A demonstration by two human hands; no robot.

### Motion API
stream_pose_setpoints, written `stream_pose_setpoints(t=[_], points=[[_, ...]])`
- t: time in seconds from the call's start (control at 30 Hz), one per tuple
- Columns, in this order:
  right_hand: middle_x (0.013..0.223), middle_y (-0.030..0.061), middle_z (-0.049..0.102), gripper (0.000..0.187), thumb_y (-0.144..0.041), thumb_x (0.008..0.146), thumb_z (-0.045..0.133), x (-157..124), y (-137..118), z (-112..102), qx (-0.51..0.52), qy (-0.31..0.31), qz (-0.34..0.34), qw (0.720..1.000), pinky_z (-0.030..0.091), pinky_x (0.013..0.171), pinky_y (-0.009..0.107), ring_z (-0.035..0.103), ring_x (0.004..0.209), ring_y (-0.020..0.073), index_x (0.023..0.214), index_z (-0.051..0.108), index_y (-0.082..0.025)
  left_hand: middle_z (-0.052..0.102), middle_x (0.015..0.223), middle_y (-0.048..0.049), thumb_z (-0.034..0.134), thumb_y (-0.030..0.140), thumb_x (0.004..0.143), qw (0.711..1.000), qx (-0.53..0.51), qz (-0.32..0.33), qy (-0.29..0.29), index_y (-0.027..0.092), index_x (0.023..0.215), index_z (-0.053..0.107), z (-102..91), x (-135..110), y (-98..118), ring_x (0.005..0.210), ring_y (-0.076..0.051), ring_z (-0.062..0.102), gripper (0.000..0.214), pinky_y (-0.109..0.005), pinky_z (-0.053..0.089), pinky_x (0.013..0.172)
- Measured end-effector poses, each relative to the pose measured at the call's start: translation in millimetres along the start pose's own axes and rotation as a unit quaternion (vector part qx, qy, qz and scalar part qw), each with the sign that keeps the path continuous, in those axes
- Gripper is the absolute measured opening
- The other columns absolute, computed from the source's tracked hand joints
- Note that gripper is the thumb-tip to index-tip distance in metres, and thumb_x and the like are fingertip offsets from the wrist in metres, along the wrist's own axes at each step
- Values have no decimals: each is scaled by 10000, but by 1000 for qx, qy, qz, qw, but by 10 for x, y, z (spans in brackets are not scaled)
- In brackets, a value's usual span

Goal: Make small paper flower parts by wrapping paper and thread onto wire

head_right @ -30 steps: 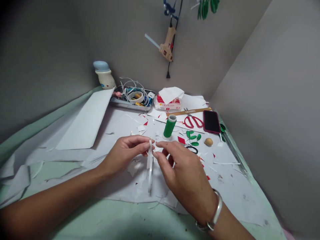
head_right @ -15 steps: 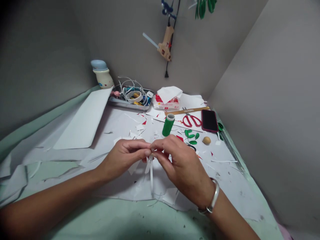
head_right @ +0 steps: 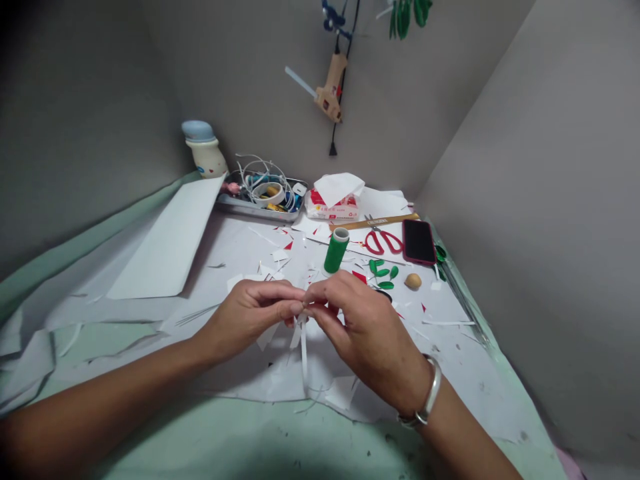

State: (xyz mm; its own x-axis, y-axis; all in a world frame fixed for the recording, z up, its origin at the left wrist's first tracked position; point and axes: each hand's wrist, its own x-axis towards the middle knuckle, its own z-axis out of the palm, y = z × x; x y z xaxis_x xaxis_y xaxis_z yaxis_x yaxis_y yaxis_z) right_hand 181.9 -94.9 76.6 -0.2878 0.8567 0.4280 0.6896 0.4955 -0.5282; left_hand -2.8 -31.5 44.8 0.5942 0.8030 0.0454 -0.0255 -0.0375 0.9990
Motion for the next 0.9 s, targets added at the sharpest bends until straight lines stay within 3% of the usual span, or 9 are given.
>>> stream_pose_setpoints(t=[0.7,0.9], points=[[825,2,634,73,-149,892,594,3,-5,-7,4,-11,20,1000,447,639,251,568,718,130,895,615,-219,723,733,-13,701,245,800,1000,12,8,1,189,909,776,8,-8,-5,607,-94,587,144,-234,506,647],[801,-5,655,71,-199,902,579,1,-89,-44,37,-1,105,994,445,593,246,585,682,123,892,646,-221,742,807,-27,690,219,809,995,47,54,75,175,877,767,47,-38,45,597,-98,605,112,-224,527,596]])
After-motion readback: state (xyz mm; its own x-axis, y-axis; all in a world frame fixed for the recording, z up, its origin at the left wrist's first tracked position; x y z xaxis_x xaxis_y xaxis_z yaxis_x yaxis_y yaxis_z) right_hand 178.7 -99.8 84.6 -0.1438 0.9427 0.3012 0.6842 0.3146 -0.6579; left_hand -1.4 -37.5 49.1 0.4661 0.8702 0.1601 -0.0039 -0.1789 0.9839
